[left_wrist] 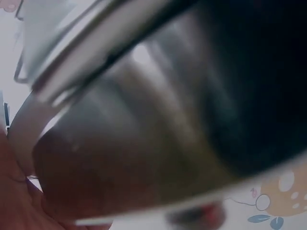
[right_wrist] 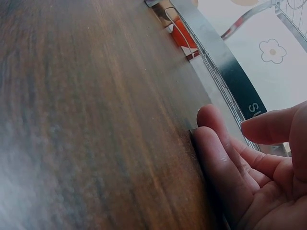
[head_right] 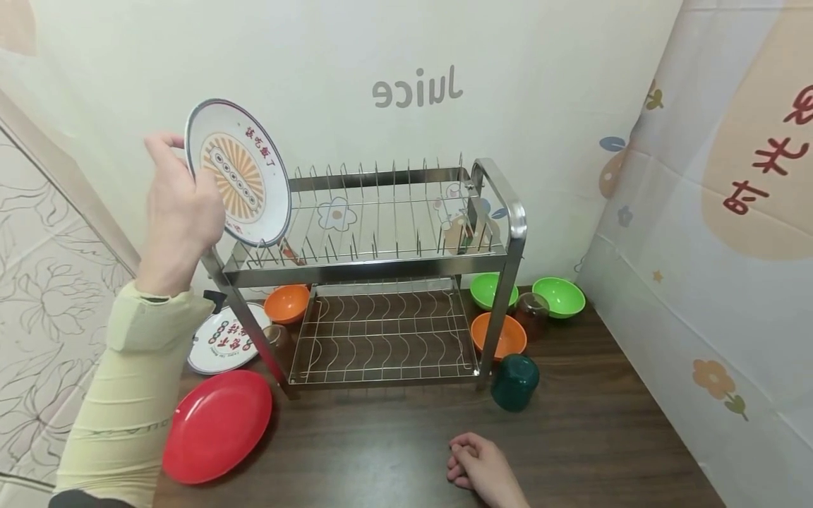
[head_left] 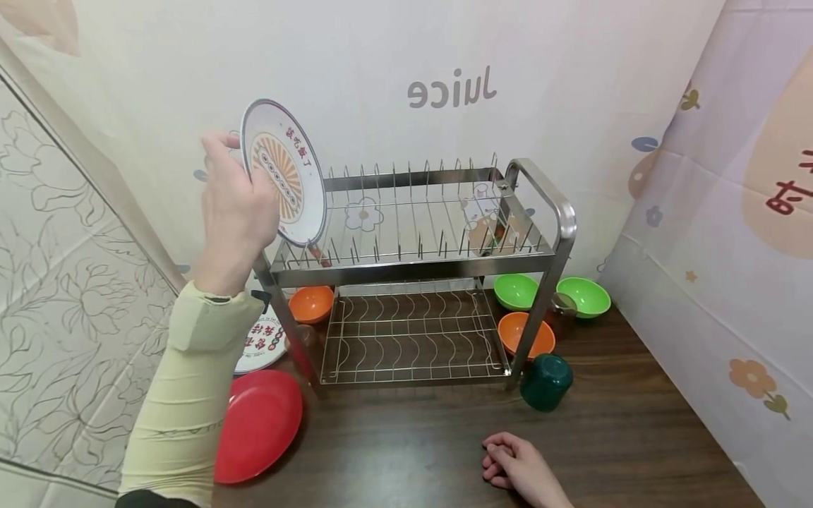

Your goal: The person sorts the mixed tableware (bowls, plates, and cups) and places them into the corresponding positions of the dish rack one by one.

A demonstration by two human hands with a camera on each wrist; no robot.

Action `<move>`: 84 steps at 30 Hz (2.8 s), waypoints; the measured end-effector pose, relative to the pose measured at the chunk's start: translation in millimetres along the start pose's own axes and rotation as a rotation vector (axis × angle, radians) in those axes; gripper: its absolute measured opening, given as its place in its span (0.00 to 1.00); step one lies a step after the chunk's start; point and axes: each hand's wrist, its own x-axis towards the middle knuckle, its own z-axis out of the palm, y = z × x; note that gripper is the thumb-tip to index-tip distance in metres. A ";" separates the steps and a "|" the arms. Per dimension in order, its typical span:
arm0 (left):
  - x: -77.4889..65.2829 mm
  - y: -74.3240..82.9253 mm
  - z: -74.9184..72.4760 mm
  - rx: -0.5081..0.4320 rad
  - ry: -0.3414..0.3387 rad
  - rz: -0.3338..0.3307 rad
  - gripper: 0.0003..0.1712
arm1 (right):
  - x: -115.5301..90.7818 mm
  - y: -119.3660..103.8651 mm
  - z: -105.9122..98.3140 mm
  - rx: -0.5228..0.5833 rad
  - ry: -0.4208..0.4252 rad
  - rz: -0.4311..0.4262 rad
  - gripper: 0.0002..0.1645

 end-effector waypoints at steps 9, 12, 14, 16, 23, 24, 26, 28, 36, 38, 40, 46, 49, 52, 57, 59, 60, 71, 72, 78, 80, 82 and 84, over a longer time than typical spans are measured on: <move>1.7 -8.4 11.1 0.059 0.025 0.060 0.23 | 0.5 0.5 0.4 -0.017 0.018 0.007 0.16; 1.6 -9.9 13.8 0.083 0.001 0.045 0.25 | 1.0 1.1 0.2 -0.022 0.021 0.011 0.16; 1.0 -9.9 15.0 0.097 -0.020 0.030 0.26 | 1.4 1.5 0.0 -0.023 0.022 0.011 0.16; 0.2 -9.5 15.8 0.108 -0.032 0.026 0.26 | 1.9 1.9 -0.3 -0.024 0.023 0.013 0.16; -1.9 -8.8 16.7 0.145 -0.011 0.038 0.26 | 3.1 2.0 -0.9 -0.033 0.028 0.015 0.16; -2.0 -8.9 16.7 0.148 -0.011 0.036 0.26 | 3.0 1.9 -0.9 -0.032 0.027 0.015 0.16; -1.7 -9.3 16.6 0.148 -0.013 0.036 0.26 | 2.7 1.8 -0.8 -0.030 0.026 0.017 0.16; -1.7 -9.7 16.4 0.147 -0.018 0.035 0.26 | 2.7 1.6 -0.6 -0.026 0.023 0.016 0.16; -0.6 -10.3 16.5 0.126 -0.013 0.081 0.25 | 1.9 1.3 -0.3 -0.009 0.012 0.011 0.16; -0.5 -10.0 16.4 0.122 -0.019 0.094 0.24 | 1.9 1.5 -0.3 -0.004 0.011 0.010 0.16; -0.5 -9.4 16.3 0.122 -0.025 0.105 0.24 | 2.1 1.7 -0.3 -0.002 0.011 0.009 0.16; 0.0 -9.2 16.2 0.124 -0.059 0.163 0.25 | 2.6 2.0 -0.3 0.001 0.014 0.012 0.16; 0.6 -10.5 16.7 0.115 -0.067 0.198 0.25 | 3.0 2.5 -0.3 0.001 0.016 0.013 0.16; 0.4 -11.8 17.3 0.103 -0.056 0.188 0.24 | 3.0 3.2 -0.4 0.002 0.018 0.014 0.16; 0.6 -14.1 17.5 0.071 -0.023 0.133 0.22 | 2.8 3.7 -0.5 0.000 0.021 0.012 0.16; 0.4 -14.5 17.3 0.060 -0.014 0.107 0.22 | 2.9 4.0 -0.5 -0.001 0.023 0.009 0.16; 0.1 -14.5 17.2 0.059 -0.011 0.091 0.23 | 2.8 4.1 -0.5 0.000 0.024 0.008 0.16; -3.9 -16.2 13.4 0.014 -0.005 -0.005 0.38 | 3.2 2.8 1.0 0.005 0.038 0.004 0.16; -4.7 -17.4 13.3 0.005 0.000 0.004 0.37 | 3.0 2.6 1.1 0.005 0.038 0.004 0.16; -8.3 -25.0 12.8 -0.050 0.025 0.104 0.41 | 1.6 1.7 1.2 0.010 0.032 0.003 0.16; -8.3 -26.7 12.5 -0.051 0.033 0.155 0.41 | 1.5 1.6 1.1 0.011 0.031 0.002 0.16; -8.2 -28.1 12.2 -0.042 0.041 0.192 0.40 | 1.4 1.6 1.1 0.012 0.028 0.001 0.16; -9.1 -29.7 11.3 -0.034 0.053 0.214 0.37 | 1.2 1.9 1.3 0.012 0.027 0.000 0.16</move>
